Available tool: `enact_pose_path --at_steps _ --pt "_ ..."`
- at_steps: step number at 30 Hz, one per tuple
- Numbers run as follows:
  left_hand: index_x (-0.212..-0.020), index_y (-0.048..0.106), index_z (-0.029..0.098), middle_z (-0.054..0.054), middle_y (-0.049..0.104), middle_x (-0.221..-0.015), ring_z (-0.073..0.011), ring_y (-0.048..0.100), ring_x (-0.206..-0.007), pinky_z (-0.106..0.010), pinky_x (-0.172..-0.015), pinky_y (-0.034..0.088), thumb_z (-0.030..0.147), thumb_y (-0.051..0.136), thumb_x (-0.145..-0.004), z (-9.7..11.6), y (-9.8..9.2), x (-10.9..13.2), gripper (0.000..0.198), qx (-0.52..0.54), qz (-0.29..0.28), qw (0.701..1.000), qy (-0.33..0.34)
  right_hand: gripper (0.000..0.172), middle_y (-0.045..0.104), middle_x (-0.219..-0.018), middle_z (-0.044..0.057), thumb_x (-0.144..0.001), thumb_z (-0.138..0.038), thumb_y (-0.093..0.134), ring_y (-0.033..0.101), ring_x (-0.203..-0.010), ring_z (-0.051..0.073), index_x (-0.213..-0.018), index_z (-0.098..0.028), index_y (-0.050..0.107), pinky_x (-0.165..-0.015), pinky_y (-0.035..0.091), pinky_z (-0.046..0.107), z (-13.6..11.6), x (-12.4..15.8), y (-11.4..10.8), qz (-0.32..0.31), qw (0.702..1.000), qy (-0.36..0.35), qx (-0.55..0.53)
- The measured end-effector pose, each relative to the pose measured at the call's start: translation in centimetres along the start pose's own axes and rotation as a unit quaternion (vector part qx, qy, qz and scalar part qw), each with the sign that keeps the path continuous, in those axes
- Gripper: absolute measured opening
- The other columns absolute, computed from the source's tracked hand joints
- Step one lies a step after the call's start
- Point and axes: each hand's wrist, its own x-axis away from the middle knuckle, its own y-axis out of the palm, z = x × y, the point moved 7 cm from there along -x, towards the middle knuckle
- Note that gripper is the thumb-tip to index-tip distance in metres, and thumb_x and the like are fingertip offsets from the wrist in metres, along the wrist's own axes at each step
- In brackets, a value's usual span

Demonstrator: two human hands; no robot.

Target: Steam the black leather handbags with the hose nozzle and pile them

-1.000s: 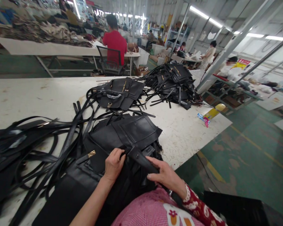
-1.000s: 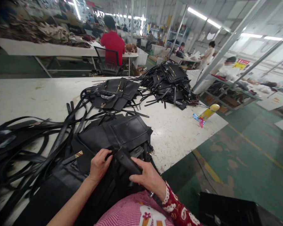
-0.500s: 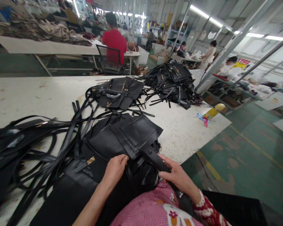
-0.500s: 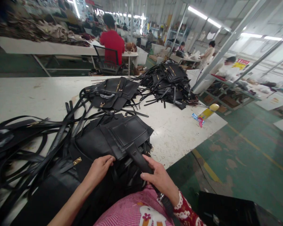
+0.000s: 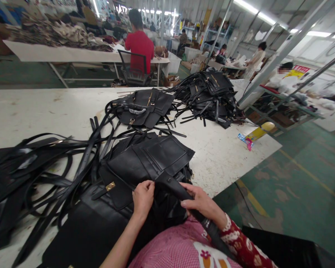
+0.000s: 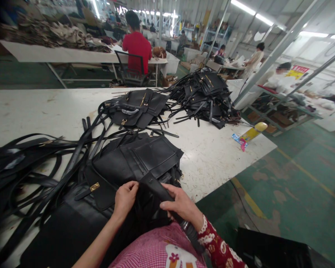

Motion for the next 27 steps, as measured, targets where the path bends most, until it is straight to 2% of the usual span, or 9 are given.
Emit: enact_pose_path --at_steps 3,7,9,13,17,19,24,27 --pt "-0.077 0.065 0.022 -0.002 0.064 -0.076 -0.0192 0.057 -0.081 -0.031 -0.075 0.038 0.035 0.043 -0.079 0.2 0.0 0.3 0.025 -0.001 0.013 1.000 0.002 0.057 0.059 -0.069 -0.003 -0.072 -0.026 0.064 0.049 -0.046 0.011 -0.125 -0.024 0.044 -0.043 0.043 0.020 -0.8 -0.5 -0.6 0.004 1.000 0.006 0.029" --pt "-0.072 0.062 0.022 -0.001 0.061 -0.070 -0.0218 0.055 -0.078 -0.044 -0.082 0.034 0.036 0.045 -0.078 0.6 0.3 0.6 0.023 -0.043 0.024 0.999 0.017 0.051 0.056 -0.063 -0.004 -0.074 -0.025 0.061 0.052 -0.045 0.012 -0.123 -0.025 0.047 -0.042 0.044 0.020 -1.6 -1.4 -0.4 -0.044 0.995 0.040 0.079" --pt "-0.071 0.061 0.022 -0.001 0.061 -0.071 -0.0225 0.055 -0.081 -0.047 -0.084 0.032 0.034 0.043 -0.078 0.8 0.4 0.6 0.023 -0.053 0.030 0.998 0.033 0.049 0.054 -0.062 -0.005 -0.076 -0.025 0.057 0.051 -0.042 0.011 -0.124 -0.026 0.045 -0.038 0.043 0.019 -1.8 -2.3 0.0 -0.049 0.993 0.048 0.092" --pt "-0.072 0.060 0.022 -0.002 0.062 -0.075 -0.0223 0.054 -0.082 -0.048 -0.084 0.032 0.035 0.041 -0.079 0.5 0.4 0.5 0.024 -0.040 0.038 0.997 0.050 0.050 0.053 -0.061 -0.005 -0.077 -0.026 0.055 0.051 -0.039 0.011 -0.125 -0.026 0.043 -0.034 0.043 0.018 -2.1 -4.9 1.0 -0.040 0.993 0.042 0.102" --pt "-0.069 0.061 0.022 -0.001 0.062 -0.071 -0.0207 0.054 -0.077 -0.043 -0.081 0.035 0.039 0.043 -0.078 -0.2 0.2 0.5 0.026 -0.008 0.033 0.998 0.049 0.049 0.051 -0.060 -0.006 -0.077 -0.027 0.056 0.049 -0.040 0.010 -0.125 -0.025 0.043 -0.036 0.044 0.018 -4.0 -6.2 0.4 0.016 0.997 -0.034 0.066" --pt "-0.069 0.062 0.023 -0.001 0.062 -0.071 -0.0198 0.054 -0.077 -0.039 -0.079 0.037 0.041 0.043 -0.077 -0.4 0.2 0.5 0.027 0.018 0.028 0.998 0.053 0.051 0.051 -0.060 -0.006 -0.077 -0.028 0.057 0.049 -0.040 0.010 -0.126 -0.026 0.041 -0.037 0.044 0.019 -4.8 -5.6 -0.4 0.040 0.996 -0.048 0.056" --pt "-0.072 0.063 0.023 -0.001 0.063 -0.076 -0.0206 0.055 -0.083 -0.037 -0.080 0.037 0.041 0.041 -0.078 -0.4 0.0 0.5 0.029 0.034 0.019 0.998 0.044 0.053 0.054 -0.061 -0.005 -0.075 -0.026 0.058 0.050 -0.043 0.011 -0.126 -0.025 0.044 -0.039 0.041 0.019 -4.6 -2.0 -0.7 -0.019 0.995 0.016 0.099" --pt "-0.075 0.064 0.023 -0.002 0.064 -0.080 -0.0215 0.055 -0.086 -0.038 -0.082 0.037 0.039 0.040 -0.078 -0.3 -0.1 0.3 0.029 0.037 0.001 0.999 0.032 0.051 0.057 -0.069 -0.004 -0.071 -0.023 0.061 0.050 -0.052 0.012 -0.121 -0.025 0.050 -0.045 0.041 0.020 -4.0 0.1 -0.1 -0.033 0.991 0.020 0.126"
